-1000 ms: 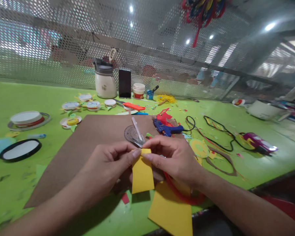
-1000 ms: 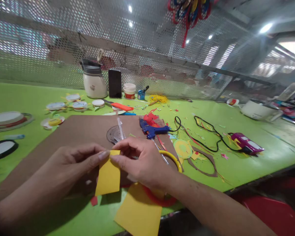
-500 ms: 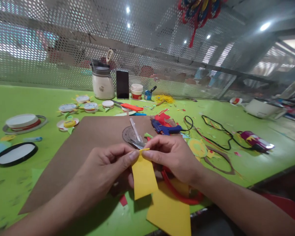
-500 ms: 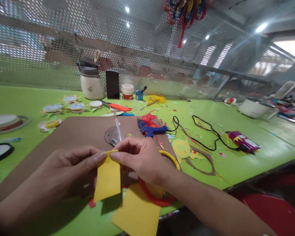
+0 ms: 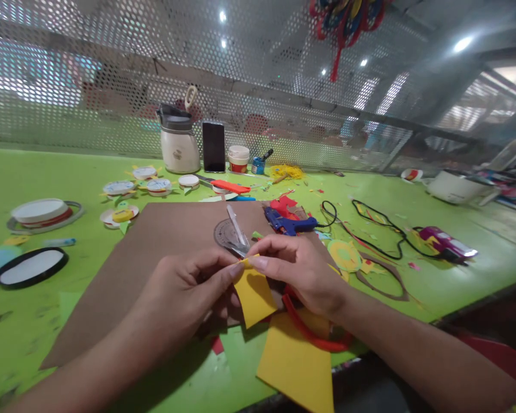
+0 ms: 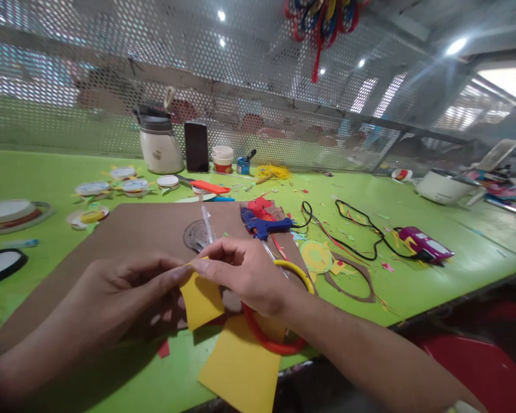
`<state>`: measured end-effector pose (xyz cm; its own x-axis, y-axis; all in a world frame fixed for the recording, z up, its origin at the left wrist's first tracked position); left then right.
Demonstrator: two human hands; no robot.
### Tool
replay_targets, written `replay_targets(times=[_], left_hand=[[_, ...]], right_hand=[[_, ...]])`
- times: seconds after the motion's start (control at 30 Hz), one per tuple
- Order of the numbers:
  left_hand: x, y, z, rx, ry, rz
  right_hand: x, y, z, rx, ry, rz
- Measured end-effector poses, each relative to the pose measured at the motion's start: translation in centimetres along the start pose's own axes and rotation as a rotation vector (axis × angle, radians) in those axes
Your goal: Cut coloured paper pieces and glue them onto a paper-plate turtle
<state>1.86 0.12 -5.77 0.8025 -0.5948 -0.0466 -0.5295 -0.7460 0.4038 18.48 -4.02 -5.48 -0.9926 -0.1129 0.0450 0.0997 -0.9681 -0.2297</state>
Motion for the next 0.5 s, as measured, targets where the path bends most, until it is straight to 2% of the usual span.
replay_targets(times=[0.17,0.3,0.4,0.5], left_hand=[[-0.13,0.08,-0.14,-0.08,0.058,0.088],[-0.21,0.12,0.03,-0.119,0.09,0.105],[-0.08,-0.09,0.16,-0.131,0.123,0.097],[0.05,-0.21,0.13,-0.087,0.144,0.038]], right_hand=[[0.01,-0.02,-0.04,-0.045,0.116,-0.028],[-0.1,-0.06,-0.01,-0.028,0.175,-0.04],[-0.18,-0.03,0.0,-0.007,0.207,-0.046],[-0.15,0.01,-0.19,-0.028,0.255,-0.035]])
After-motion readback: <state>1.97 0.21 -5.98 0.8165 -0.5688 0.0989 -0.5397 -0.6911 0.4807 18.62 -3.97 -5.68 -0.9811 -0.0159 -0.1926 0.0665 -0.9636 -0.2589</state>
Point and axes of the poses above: each hand's wrist, its own y-axis away from the middle knuckle, its own x-axis out of the palm, z = x × y, the point moved 1 cm from there along -y, towards the middle knuckle, and after that the axes turned 10 degrees about -x, right-handed, at the moved point
